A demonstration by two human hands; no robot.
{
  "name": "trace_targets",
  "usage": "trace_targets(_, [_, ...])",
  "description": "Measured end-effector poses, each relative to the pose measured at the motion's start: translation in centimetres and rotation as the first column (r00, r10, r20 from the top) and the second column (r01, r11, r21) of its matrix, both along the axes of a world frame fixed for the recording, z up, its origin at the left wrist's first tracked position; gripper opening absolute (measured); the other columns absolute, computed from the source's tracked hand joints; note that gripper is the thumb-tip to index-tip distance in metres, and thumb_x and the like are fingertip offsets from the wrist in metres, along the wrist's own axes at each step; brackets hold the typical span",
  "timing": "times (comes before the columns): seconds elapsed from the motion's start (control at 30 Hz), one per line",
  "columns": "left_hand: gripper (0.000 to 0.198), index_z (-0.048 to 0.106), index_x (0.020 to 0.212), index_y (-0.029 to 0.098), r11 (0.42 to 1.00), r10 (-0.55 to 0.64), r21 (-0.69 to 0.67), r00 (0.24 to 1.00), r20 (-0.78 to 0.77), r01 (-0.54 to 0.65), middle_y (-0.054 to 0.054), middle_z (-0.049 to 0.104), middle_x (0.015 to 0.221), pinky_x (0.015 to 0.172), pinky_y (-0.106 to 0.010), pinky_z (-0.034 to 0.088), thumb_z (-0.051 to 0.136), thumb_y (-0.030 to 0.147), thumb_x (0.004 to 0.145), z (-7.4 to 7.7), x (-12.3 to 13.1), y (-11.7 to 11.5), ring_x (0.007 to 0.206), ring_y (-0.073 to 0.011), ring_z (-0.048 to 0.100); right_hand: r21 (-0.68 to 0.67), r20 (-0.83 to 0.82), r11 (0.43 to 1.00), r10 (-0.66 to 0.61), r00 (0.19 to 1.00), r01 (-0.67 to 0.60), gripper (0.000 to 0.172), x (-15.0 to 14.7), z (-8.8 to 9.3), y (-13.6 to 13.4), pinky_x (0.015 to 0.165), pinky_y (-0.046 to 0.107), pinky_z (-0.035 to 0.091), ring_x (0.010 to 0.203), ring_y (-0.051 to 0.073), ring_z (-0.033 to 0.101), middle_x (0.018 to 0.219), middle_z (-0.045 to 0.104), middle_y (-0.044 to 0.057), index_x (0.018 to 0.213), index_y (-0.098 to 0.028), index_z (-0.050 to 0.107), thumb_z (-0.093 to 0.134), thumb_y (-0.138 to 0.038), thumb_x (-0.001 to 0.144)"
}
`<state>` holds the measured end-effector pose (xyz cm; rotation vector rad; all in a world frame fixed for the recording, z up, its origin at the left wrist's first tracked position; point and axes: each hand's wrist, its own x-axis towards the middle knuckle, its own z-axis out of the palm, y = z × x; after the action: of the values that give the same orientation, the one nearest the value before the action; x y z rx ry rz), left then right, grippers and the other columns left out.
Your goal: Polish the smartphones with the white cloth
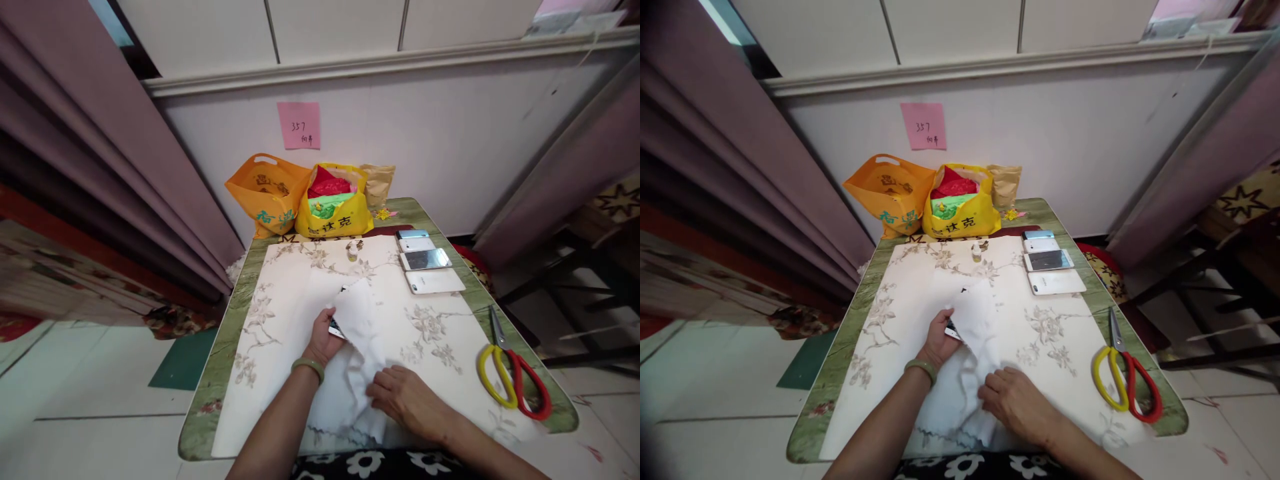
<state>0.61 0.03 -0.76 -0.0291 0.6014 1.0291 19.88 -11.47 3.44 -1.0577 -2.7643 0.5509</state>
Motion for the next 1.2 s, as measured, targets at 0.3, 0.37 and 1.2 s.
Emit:
trace_targets(0.3, [0.025,0.067,0.093,0.006,0.998,-0.001,-0.055,0.996,-0.085,-0.004,-0.011,0.074,0.082,0.094,-0.04,0.048,0.056,0.02,0.075,0.5,-0.1,0.0,0.09,-0.0262,0.069,0.055,-0.063,0.985,-0.163,0.985,0.166,0.021,8.7,0.3,-3.5,0.066,0.028,0.045,0.072,0.016,0.059,0.082,0.062,0.004,0.091,-0.023,0.061,0.041,-0.025,0.095])
trace_targets(0.37, [0.024,0.067,0.091,0.007,0.998,0.003,-0.061,0.996,-0.089,-0.008,-0.011,0.073,0.081,0.093,-0.04,0.049,0.056,0.02,0.075,0.6,-0.1,-0.1,0.09,-0.0262,0.069,0.084,-0.025,0.966,-0.242,0.97,0.243,0.022,10.6,-0.2,-3.7,0.062,0.028,0.046,0.068,0.016,0.06,0.078,0.063,0.003,0.086,-0.023,0.062,0.043,-0.026,0.095])
trace_targets(1.2, [0.068,0.062,0.115,0.012,0.994,-0.069,0.087,0.997,0.036,0.066,-0.016,0.067,0.113,0.102,-0.045,0.04,0.047,0.069,0.081,0.8,-0.8,-0.1,0.114,-0.0308,0.058,0.234,-0.199,0.967,-0.05,0.979,0.097,0.064,-5.9,-4.5,12.1,0.117,0.05,0.015,0.143,0.024,0.022,0.154,0.025,0.006,0.152,-0.023,0.012,0.038,-0.044,0.097])
